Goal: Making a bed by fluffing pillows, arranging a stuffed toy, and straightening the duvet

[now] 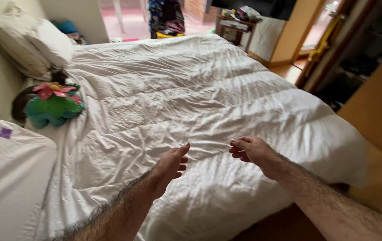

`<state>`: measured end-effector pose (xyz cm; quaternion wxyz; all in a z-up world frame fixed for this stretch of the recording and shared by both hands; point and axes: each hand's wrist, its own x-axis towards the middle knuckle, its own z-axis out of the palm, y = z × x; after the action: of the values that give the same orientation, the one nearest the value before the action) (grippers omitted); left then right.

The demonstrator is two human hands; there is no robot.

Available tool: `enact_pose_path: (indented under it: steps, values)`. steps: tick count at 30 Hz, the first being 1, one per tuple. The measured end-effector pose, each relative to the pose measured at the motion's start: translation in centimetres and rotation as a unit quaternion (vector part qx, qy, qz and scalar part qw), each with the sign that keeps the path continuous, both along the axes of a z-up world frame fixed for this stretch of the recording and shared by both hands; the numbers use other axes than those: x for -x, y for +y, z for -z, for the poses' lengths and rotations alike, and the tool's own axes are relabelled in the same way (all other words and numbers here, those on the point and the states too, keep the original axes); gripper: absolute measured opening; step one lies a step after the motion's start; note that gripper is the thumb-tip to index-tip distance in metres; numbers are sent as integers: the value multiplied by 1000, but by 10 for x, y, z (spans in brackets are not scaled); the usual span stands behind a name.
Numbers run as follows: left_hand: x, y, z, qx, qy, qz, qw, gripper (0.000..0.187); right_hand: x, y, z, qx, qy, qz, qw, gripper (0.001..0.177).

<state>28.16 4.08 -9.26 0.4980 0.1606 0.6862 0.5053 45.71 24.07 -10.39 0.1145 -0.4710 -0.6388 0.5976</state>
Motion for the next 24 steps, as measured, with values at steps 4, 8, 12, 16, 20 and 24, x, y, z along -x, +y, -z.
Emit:
enact_pose_path:
  steps: [4,8,12,16,20,24]
  values:
    - [-65,10,-6,63,28,39,997,65,-71,-20,-12,14,-61,51,997,25]
    - [-106,37,-8,58,72,79,993,62,-127,-11,-14,11,-81,93,992,21]
    - [-119,71,12,1,88,100,991,71,-169,17,-2,12,-29,121,992,34]
    - [-137,89,-5,-20,80,123,989,73,-187,30,-3,-4,-15,142,990,33]
    - [-139,115,2,-19,72,144,987,76,-194,46,3,6,-6,155,988,33]
    - [-137,148,9,-19,73,147,986,73,-194,64,-5,4,-18,168,986,30]
